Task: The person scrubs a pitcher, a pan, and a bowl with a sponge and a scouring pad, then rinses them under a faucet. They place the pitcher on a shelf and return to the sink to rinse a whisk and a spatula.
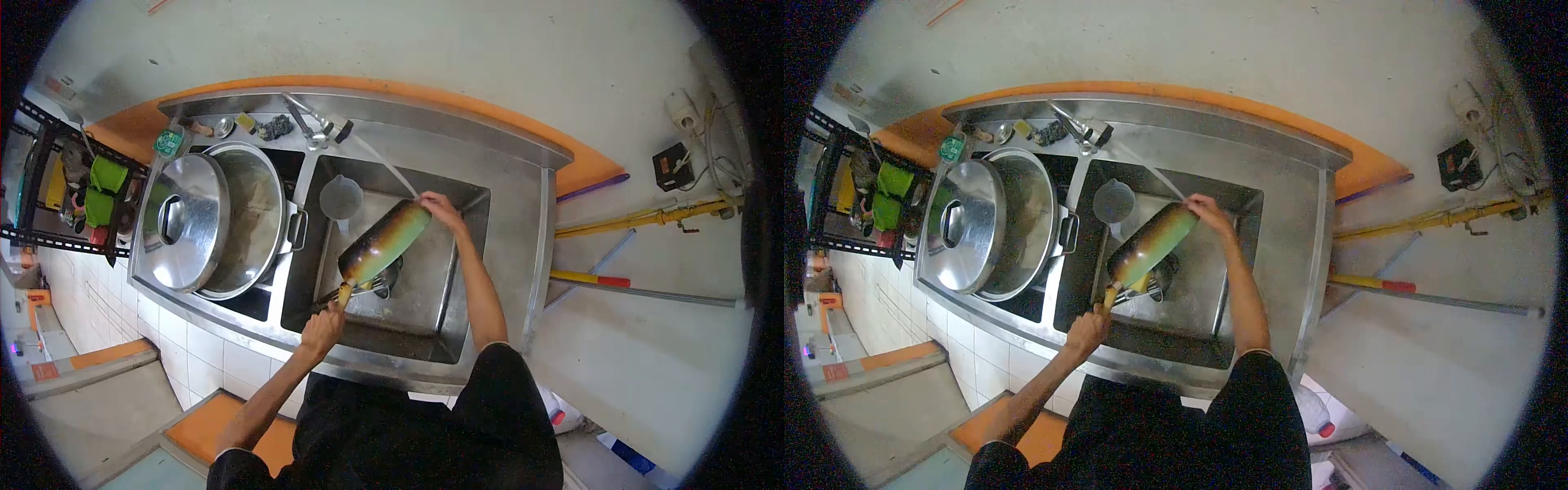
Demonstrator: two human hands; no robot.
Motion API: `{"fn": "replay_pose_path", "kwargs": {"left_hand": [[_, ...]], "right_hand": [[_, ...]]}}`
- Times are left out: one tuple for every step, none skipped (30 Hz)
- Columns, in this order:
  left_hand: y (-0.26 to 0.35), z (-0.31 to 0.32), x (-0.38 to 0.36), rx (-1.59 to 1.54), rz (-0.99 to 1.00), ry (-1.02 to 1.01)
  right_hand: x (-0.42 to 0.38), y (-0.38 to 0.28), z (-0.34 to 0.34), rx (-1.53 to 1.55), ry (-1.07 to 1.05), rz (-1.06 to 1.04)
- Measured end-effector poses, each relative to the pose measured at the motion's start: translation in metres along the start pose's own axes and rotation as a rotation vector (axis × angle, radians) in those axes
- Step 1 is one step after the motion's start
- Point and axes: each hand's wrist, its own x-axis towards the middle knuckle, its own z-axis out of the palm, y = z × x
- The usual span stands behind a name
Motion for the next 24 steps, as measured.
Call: {"fn": "replay_pose_path", "kwargs": {"left_hand": [[0.003, -0.008, 0.001, -0.021, -0.013, -0.005], [0.0, -0.006, 0.004, -0.02, -0.02, 0.01], [-0.003, 0.002, 0.005, -0.019, -0.029, 0.021], [-0.005, 0.006, 0.005, -0.02, -0.039, 0.031], [-0.007, 0.009, 0.009, -0.026, -0.026, 0.026], [-0.008, 0.009, 0.012, -0.033, -0.011, 0.014], [-0.008, 0.01, 0.013, -0.038, 0.008, 0.003], [-0.007, 0.011, 0.013, -0.039, -0.003, 0.007], [-0.006, 0.01, 0.015, -0.036, -0.015, 0.017], [-0.006, 0.008, 0.018, -0.033, -0.031, 0.032], [-0.004, 0.008, 0.023, -0.056, -0.069, -0.003], [-0.005, 0.004, 0.026, -0.055, -0.042, -0.01], [-0.003, 0.0, 0.028, -0.055, -0.008, -0.03], [-0.001, -0.002, 0.03, -0.052, 0.029, -0.044], [-0.002, 0.0, 0.034, -0.051, 0.055, -0.012], [-0.007, 0.008, 0.039, -0.046, 0.076, 0.021], [-0.015, 0.016, 0.045, -0.041, 0.094, 0.054], [-0.021, 0.021, 0.052, -0.04, 0.11, 0.088], [-0.021, 0.019, 0.055, -0.072, 0.135, 0.1], [-0.023, 0.018, 0.058, -0.039, 0.143, 0.077], [-0.018, 0.009, 0.059, -0.009, 0.156, 0.046], [-0.014, 0.004, 0.059, 0.025, 0.173, 0.017], [-0.012, 0.003, 0.061, 0.018, 0.186, 0.064], [-0.012, 0.002, 0.06, 0.014, 0.198, 0.109]], "right_hand": [[0.007, 0.001, -0.002, 0.029, 0.001, 0.015], [0.011, 0.004, -0.001, 0.048, -0.004, -0.003], [0.005, -0.018, 0.007, 0.07, -0.012, -0.019], [0.003, -0.03, 0.013, 0.091, -0.02, -0.032], [0.009, -0.028, 0.012, 0.073, -0.035, -0.015], [0.015, -0.026, 0.01, 0.056, -0.049, 0.007], [0.014, -0.023, 0.008, 0.039, -0.058, 0.029], [0.013, -0.022, 0.008, -0.024, -0.101, 0.002], [0.009, -0.033, 0.011, -0.086, -0.145, -0.032], [0.011, -0.041, 0.014, -0.15, -0.191, -0.072], [0.017, -0.045, 0.018, -0.147, -0.168, -0.116], [0.017, -0.042, 0.021, -0.138, -0.143, -0.146], [0.009, -0.036, 0.023, -0.128, -0.113, -0.163], [0.007, -0.023, 0.019, -0.111, -0.079, -0.079], [0.017, -0.003, 0.012, -0.096, -0.046, -0.011], [0.023, -0.006, 0.011, -0.076, -0.015, 0.056], [0.022, -0.007, 0.012, -0.143, -0.009, -0.046], [0.008, -0.031, 0.016, -0.213, -0.006, -0.147], [0.001, -0.044, 0.02, -0.281, -0.005, -0.242], [0.009, -0.033, 0.017, -0.215, 0.002, -0.174], [0.016, -0.01, 0.01, -0.148, 0.012, -0.095], [0.016, -0.005, 0.006, -0.081, 0.029, -0.021], [0.015, -0.001, 0.006, -0.131, 0.07, -0.027], [0.009, -0.011, 0.015, -0.177, 0.111, -0.033]]}}
